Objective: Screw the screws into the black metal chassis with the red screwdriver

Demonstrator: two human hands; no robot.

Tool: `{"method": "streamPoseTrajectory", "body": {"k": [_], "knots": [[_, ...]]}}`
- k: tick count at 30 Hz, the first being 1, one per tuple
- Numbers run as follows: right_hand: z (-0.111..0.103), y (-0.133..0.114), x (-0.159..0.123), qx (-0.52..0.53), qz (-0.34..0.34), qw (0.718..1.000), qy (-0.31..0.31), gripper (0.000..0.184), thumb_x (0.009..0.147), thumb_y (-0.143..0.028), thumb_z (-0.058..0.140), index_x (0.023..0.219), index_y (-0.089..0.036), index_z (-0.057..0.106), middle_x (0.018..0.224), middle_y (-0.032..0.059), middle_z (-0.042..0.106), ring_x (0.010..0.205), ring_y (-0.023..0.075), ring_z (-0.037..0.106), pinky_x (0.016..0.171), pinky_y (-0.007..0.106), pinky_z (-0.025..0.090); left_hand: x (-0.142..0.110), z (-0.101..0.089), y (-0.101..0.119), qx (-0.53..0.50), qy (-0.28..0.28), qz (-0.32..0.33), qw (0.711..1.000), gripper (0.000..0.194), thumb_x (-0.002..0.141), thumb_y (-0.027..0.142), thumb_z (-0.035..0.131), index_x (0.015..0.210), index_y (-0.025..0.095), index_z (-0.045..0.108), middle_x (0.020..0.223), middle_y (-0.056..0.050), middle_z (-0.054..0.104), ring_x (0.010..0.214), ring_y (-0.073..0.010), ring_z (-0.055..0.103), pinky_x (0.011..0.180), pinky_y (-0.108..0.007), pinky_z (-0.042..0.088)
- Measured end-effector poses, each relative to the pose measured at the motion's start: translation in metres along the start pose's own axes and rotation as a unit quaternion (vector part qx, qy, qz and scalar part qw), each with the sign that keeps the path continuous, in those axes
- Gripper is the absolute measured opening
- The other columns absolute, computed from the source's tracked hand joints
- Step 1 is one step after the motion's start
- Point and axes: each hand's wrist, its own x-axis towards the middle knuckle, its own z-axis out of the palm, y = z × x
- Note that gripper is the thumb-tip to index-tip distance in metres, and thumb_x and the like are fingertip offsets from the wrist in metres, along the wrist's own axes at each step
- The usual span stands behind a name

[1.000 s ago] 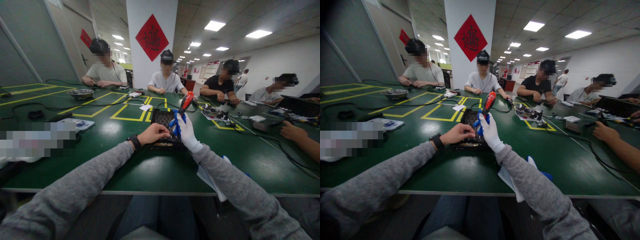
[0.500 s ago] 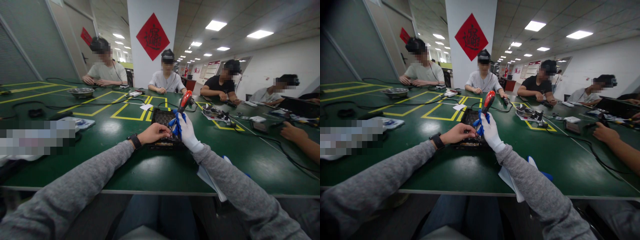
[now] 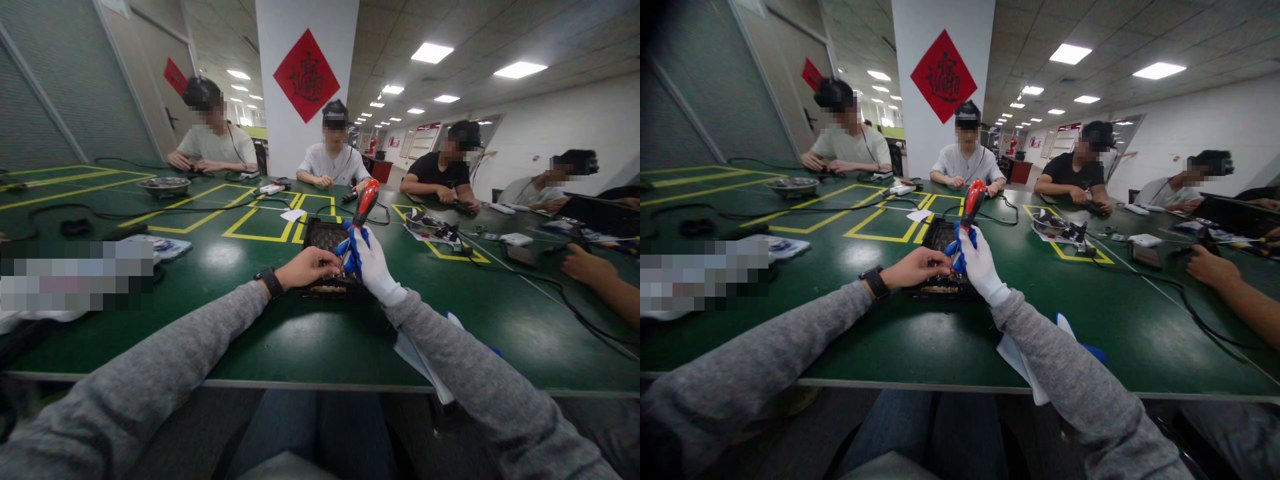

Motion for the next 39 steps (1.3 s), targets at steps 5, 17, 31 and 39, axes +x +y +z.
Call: {"method": "streamPoseTrajectory", "body": {"k": [5, 17, 31, 39], "knots": [[-0.0014, -0.0003, -0.0004, -0.004, -0.011, 1.0, -0.01, 0.045, 0.079, -0.053, 0.048, 0.11, -0.021, 0.047, 0.061, -0.0049, 0.057, 0.039, 0.0044, 0.045, 0.037, 0.015, 0.038, 0.0009, 0.0004, 0.001, 0.005, -0.005, -0.007, 1.0, 0.028, 0.079, 0.036, 0.056, 0.087, 0.01, 0.064, 0.083, -0.005, 0.067, 0.077, -0.0141, 0.059, 0.075, -0.025, 0.044], [-0.0008, 0.001, 0.0004, -0.007, -0.005, 1.0, -0.009, 0.045, 0.079, -0.053, 0.047, 0.111, -0.021, 0.048, 0.061, -0.0044, 0.056, 0.039, 0.0044, 0.045, 0.037, 0.015, 0.037, 0.0002, -0.0007, 0.0035, 0.005, -0.012, 0.002, 1.0, 0.025, 0.08, 0.033, 0.055, 0.085, 0.01, 0.064, 0.082, -0.005, 0.067, 0.076, -0.0136, 0.058, 0.074, -0.024, 0.043], [-0.0005, -0.0006, -0.0003, -0.002, 0.004, 1.0, -0.008, 0.045, 0.079, -0.054, 0.046, 0.111, -0.022, 0.048, 0.06, -0.0049, 0.056, 0.038, 0.0052, 0.046, 0.036, 0.016, 0.038, 0.001, -0.0003, 0.0015, 0.023, -0.02, -0.004, 1.0, 0.027, 0.081, 0.034, 0.053, 0.085, 0.011, 0.066, 0.084, -0.004, 0.068, 0.077, -0.0139, 0.06, 0.074, -0.023, 0.044], [-0.0003, -0.0023, -0.0018, -0.003, -0.008, 1.0, -0.019, 0.044, 0.08, -0.053, 0.047, 0.111, -0.022, 0.048, 0.06, -0.005, 0.056, 0.039, 0.0043, 0.043, 0.037, 0.015, 0.037, 0.0013, 0.0011, 0.0018, 0.028, 0.015, -0.026, 0.999, 0.027, 0.074, 0.037, 0.061, 0.082, 0.011, 0.063, 0.078, -0.003, 0.066, 0.072, -0.0132, 0.059, 0.07, -0.024, 0.045]]}}
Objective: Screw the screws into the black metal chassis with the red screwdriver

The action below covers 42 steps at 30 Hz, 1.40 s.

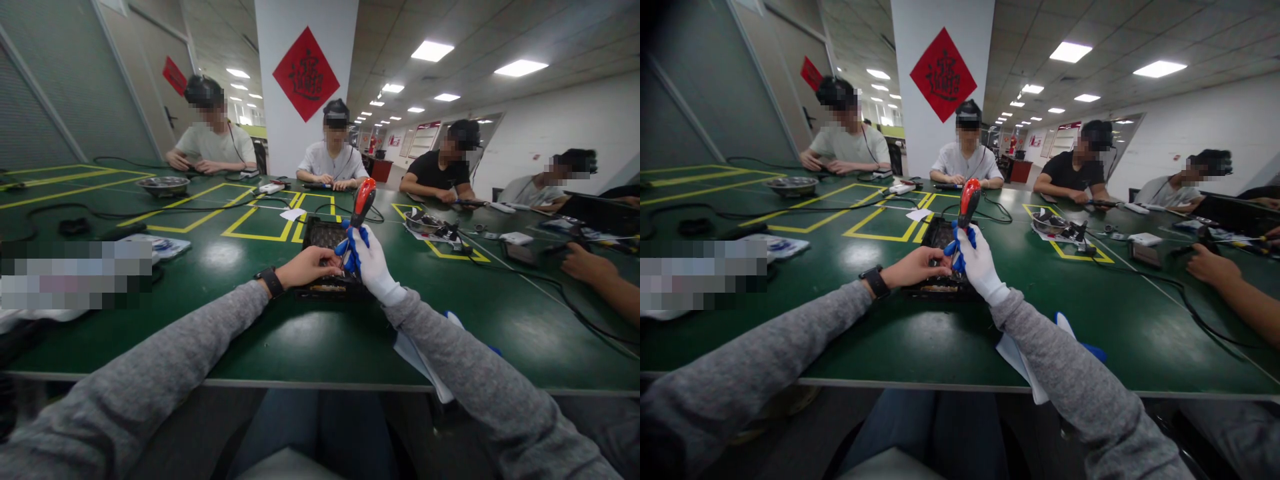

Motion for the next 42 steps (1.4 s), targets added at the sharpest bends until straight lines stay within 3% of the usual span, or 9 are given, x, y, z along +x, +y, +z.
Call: {"method": "streamPoseTrajectory", "body": {"k": [7, 16, 23, 29, 37, 42], "knots": [[0.0004, 0.0004, 0.0, -0.007, 0.002, 1.0, 0.003, 0.045, 0.079, -0.055, 0.047, 0.11, -0.022, 0.048, 0.061, -0.0052, 0.055, 0.039, 0.0044, 0.044, 0.037, 0.015, 0.037, -0.0013, -0.0023, 0.0028, -0.012, -0.024, 0.026, 0.999, 0.025, 0.08, 0.032, 0.054, 0.084, 0.011, 0.065, 0.083, -0.005, 0.067, 0.077, -0.0142, 0.06, 0.076, -0.025, 0.044], [0.0022, -0.0034, -0.0016, -0.01, -0.003, 1.0, 0.006, 0.045, 0.079, -0.054, 0.048, 0.11, -0.022, 0.048, 0.06, -0.0052, 0.055, 0.041, 0.0043, 0.043, 0.039, 0.015, 0.037, -0.0006, -0.0001, 0.0018, 0.003, 0.001, -0.006, 1.0, 0.029, 0.075, 0.039, 0.059, 0.08, 0.011, 0.06, 0.076, -0.002, 0.063, 0.072, -0.0134, 0.056, 0.071, -0.024, 0.044], [0.0012, -0.0032, -0.0023, -0.015, -0.001, 1.0, 0.001, 0.043, 0.08, -0.053, 0.047, 0.108, -0.021, 0.05, 0.06, -0.005, 0.054, 0.039, 0.004, 0.042, 0.037, 0.015, 0.035, -0.001, -0.0023, 0.0026, -0.008, -0.028, 0.016, 0.999, 0.025, 0.08, 0.034, 0.054, 0.083, 0.011, 0.064, 0.082, -0.004, 0.066, 0.076, -0.0142, 0.057, 0.074, -0.025, 0.043], [0.0026, -0.0048, -0.0028, -0.013, -0.009, 1.0, 0.014, 0.044, 0.079, -0.053, 0.048, 0.108, -0.02, 0.05, 0.058, -0.0051, 0.055, 0.039, 0.0042, 0.043, 0.037, 0.015, 0.035, 0.0002, 0.0001, 0.0004, -0.009, 0.001, -0.006, 1.0, 0.031, 0.075, 0.041, 0.06, 0.082, 0.011, 0.062, 0.076, -0.003, 0.064, 0.071, -0.0136, 0.056, 0.069, -0.025, 0.043], [0.001, -0.0008, -0.0007, -0.01, 0.003, 1.0, 0.016, 0.044, 0.079, -0.054, 0.048, 0.109, -0.021, 0.05, 0.06, -0.0046, 0.056, 0.04, 0.0047, 0.045, 0.038, 0.015, 0.037, -0.0012, -0.0027, 0.002, 0.006, -0.017, 0.027, 0.999, 0.026, 0.08, 0.035, 0.054, 0.084, 0.012, 0.064, 0.082, -0.004, 0.066, 0.076, -0.0139, 0.058, 0.075, -0.024, 0.043], [0.0018, -0.0017, -0.0005, -0.008, -0.006, 1.0, 0.02, 0.044, 0.079, -0.054, 0.048, 0.108, -0.021, 0.049, 0.059, -0.0053, 0.055, 0.04, 0.0045, 0.045, 0.039, 0.015, 0.038, -0.0001, -0.0009, 0.0012, 0.012, -0.005, -0.002, 1.0, 0.031, 0.075, 0.04, 0.059, 0.084, 0.011, 0.063, 0.078, -0.004, 0.065, 0.073, -0.0139, 0.057, 0.071, -0.025, 0.044]]}}
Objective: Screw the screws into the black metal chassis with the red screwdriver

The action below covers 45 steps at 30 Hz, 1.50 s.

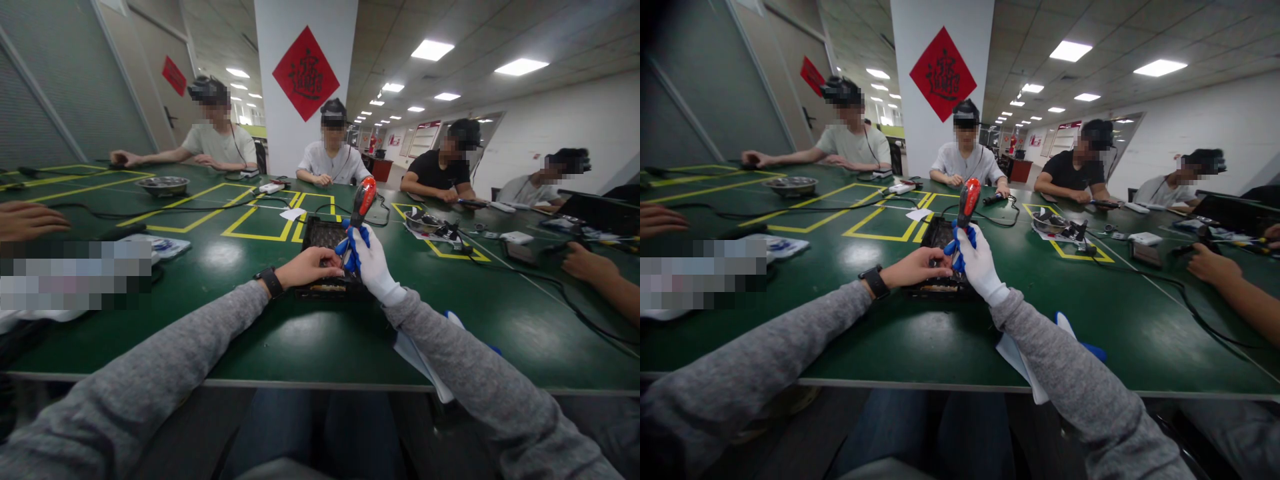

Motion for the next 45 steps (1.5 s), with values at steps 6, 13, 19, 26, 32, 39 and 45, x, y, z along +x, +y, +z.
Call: {"method": "streamPoseTrajectory", "body": {"k": [6, 13, 19, 26, 32, 39, 45], "knots": [[-0.0006, 0.0013, 0.0002, -0.008, 0.006, 1.0, 0.001, 0.044, 0.078, -0.054, 0.048, 0.107, -0.021, 0.05, 0.06, -0.0052, 0.054, 0.04, 0.0042, 0.043, 0.037, 0.015, 0.036, -0.0014, -0.0009, 0.001, -0.011, -0.01, 0.023, 1.0, 0.025, 0.078, 0.035, 0.056, 0.083, 0.011, 0.063, 0.08, -0.004, 0.066, 0.074, -0.0135, 0.058, 0.073, -0.024, 0.043], [-0.0004, -0.0006, -0.0006, -0.017, -0.003, 1.0, -0.001, 0.046, 0.079, -0.055, 0.047, 0.109, -0.021, 0.05, 0.06, -0.0048, 0.055, 0.04, 0.0043, 0.043, 0.038, 0.015, 0.036, 0.0007, -0.0002, 0.0, 0.004, -0.002, 0.003, 1.0, 0.03, 0.077, 0.041, 0.056, 0.086, 0.012, 0.063, 0.082, -0.003, 0.065, 0.076, -0.0147, 0.057, 0.074, -0.025, 0.043], [-0.0007, -0.0009, -0.0009, -0.023, -0.003, 1.0, 0.007, 0.045, 0.079, -0.055, 0.047, 0.108, -0.021, 0.05, 0.06, -0.0045, 0.055, 0.041, 0.0044, 0.044, 0.038, 0.015, 0.036, -0.0006, -0.0012, 0.0001, -0.001, 0.004, 0.02, 1.0, 0.026, 0.076, 0.037, 0.059, 0.079, 0.012, 0.063, 0.077, -0.003, 0.064, 0.073, -0.0135, 0.057, 0.072, -0.024, 0.043], [-0.0008, 0.0, -0.0008, -0.016, -0.009, 1.0, -0.001, 0.042, 0.08, -0.053, 0.046, 0.107, -0.021, 0.05, 0.062, -0.0041, 0.056, 0.042, 0.0048, 0.046, 0.039, 0.016, 0.038, -0.0002, -0.0013, -0.0015, 0.0, -0.004, 0.02, 1.0, 0.026, 0.079, 0.036, 0.056, 0.084, 0.013, 0.065, 0.082, -0.004, 0.066, 0.076, -0.0136, 0.058, 0.074, -0.023, 0.042], [0.0001, -0.0018, -0.0016, -0.002, -0.008, 1.0, -0.002, 0.042, 0.08, -0.053, 0.047, 0.107, -0.021, 0.049, 0.06, -0.005, 0.056, 0.04, 0.0048, 0.046, 0.039, 0.015, 0.037, 0.0018, 0.0005, -0.0022, -0.008, -0.007, -0.002, 1.0, 0.031, 0.074, 0.041, 0.061, 0.083, 0.012, 0.063, 0.078, -0.003, 0.065, 0.073, -0.0139, 0.057, 0.071, -0.024, 0.044], [-0.0003, 0.0018, 0.0002, 0.015, 0.003, 1.0, -0.009, 0.043, 0.078, -0.053, 0.049, 0.107, -0.021, 0.049, 0.061, -0.0048, 0.057, 0.039, 0.0045, 0.046, 0.038, 0.015, 0.038, -0.0008, -0.0029, -0.0022, -0.003, -0.029, 0.055, 0.998, 0.025, 0.08, 0.033, 0.054, 0.085, 0.011, 0.066, 0.084, -0.005, 0.066, 0.077, -0.0133, 0.058, 0.074, -0.024, 0.043], [0.0004, 0.003, 0.0005, 0.03, -0.017, 0.999, -0.006, 0.036, 0.08, -0.05, 0.049, 0.104, -0.022, 0.048, 0.06, -0.0051, 0.057, 0.041, 0.0054, 0.048, 0.039, 0.016, 0.04, 0.001, 0.0012, -0.0057, -0.004, 0.002, 0.027, 1.0, 0.029, 0.078, 0.038, 0.057, 0.088, 0.012, 0.062, 0.082, -0.003, 0.064, 0.076, -0.0137, 0.057, 0.073, -0.025, 0.043]]}}
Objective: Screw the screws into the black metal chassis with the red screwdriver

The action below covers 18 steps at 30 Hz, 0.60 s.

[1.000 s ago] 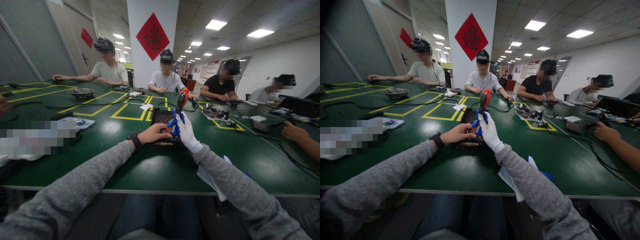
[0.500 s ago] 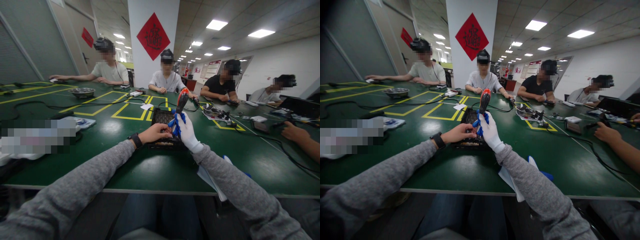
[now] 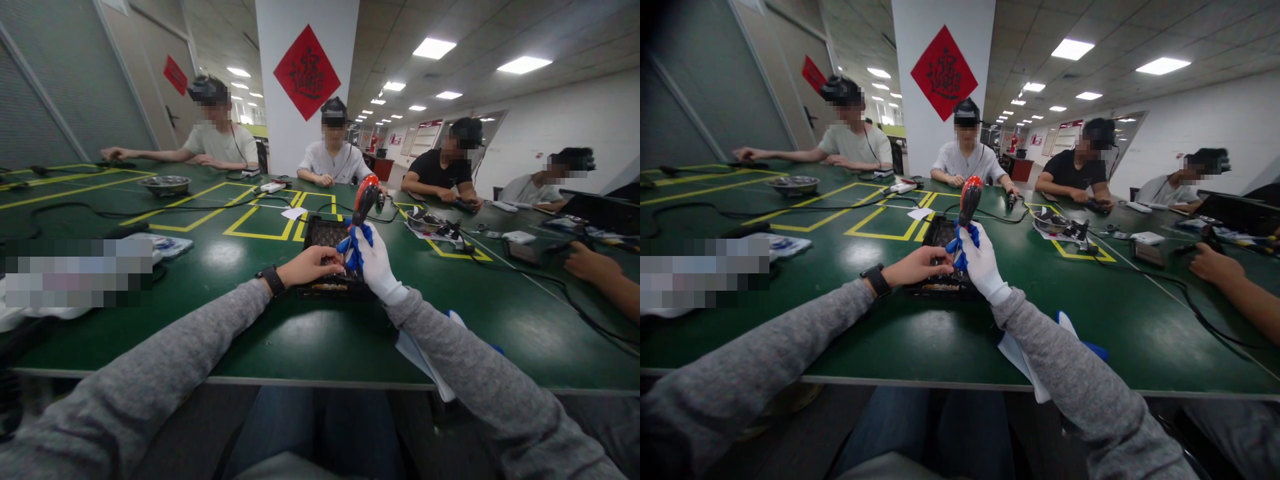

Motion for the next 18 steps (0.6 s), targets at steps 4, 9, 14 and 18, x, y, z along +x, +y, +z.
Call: {"method": "streamPoseTrajectory", "body": {"k": [4, 9, 14, 18], "knots": [[0.0003, -0.0002, -0.0002, 0.003, -0.003, 1.0, -0.005, 0.035, 0.08, -0.049, 0.049, 0.103, -0.023, 0.048, 0.06, -0.0053, 0.057, 0.04, 0.0056, 0.048, 0.04, 0.016, 0.041, -0.0003, 0.0012, 0.0001, -0.027, 0.01, -0.01, 1.0, 0.03, 0.074, 0.038, 0.061, 0.085, 0.011, 0.06, 0.079, -0.003, 0.063, 0.072, -0.0132, 0.056, 0.07, -0.025, 0.044], [-0.0009, -0.0002, -0.0002, -0.01, 0.015, 1.0, -0.001, 0.039, 0.081, -0.052, 0.047, 0.106, -0.022, 0.049, 0.06, -0.0048, 0.057, 0.039, 0.0054, 0.048, 0.037, 0.015, 0.039, -0.0019, -0.0016, 0.0035, -0.035, -0.019, 0.002, 0.999, 0.024, 0.078, 0.033, 0.057, 0.085, 0.01, 0.062, 0.082, -0.004, 0.066, 0.076, -0.0135, 0.058, 0.075, -0.025, 0.043], [-0.0002, -0.0038, -0.0023, -0.006, 0.005, 1.0, 0.002, 0.038, 0.081, -0.05, 0.048, 0.105, -0.021, 0.049, 0.06, -0.0046, 0.057, 0.04, 0.0047, 0.047, 0.038, 0.015, 0.039, -0.0011, -0.0017, 0.0035, -0.031, -0.013, 0.002, 0.999, 0.027, 0.077, 0.035, 0.058, 0.086, 0.01, 0.063, 0.082, -0.005, 0.066, 0.076, -0.0135, 0.058, 0.074, -0.025, 0.044], [0.0004, -0.0061, -0.0034, -0.005, -0.004, 1.0, 0.013, 0.038, 0.081, -0.051, 0.048, 0.105, -0.021, 0.048, 0.059, -0.0051, 0.055, 0.039, 0.0041, 0.045, 0.038, 0.014, 0.037, -0.0004, -0.0007, 0.0009, -0.036, -0.006, -0.02, 0.999, 0.03, 0.074, 0.038, 0.062, 0.084, 0.01, 0.063, 0.078, -0.005, 0.066, 0.072, -0.0129, 0.058, 0.07, -0.024, 0.045]]}}
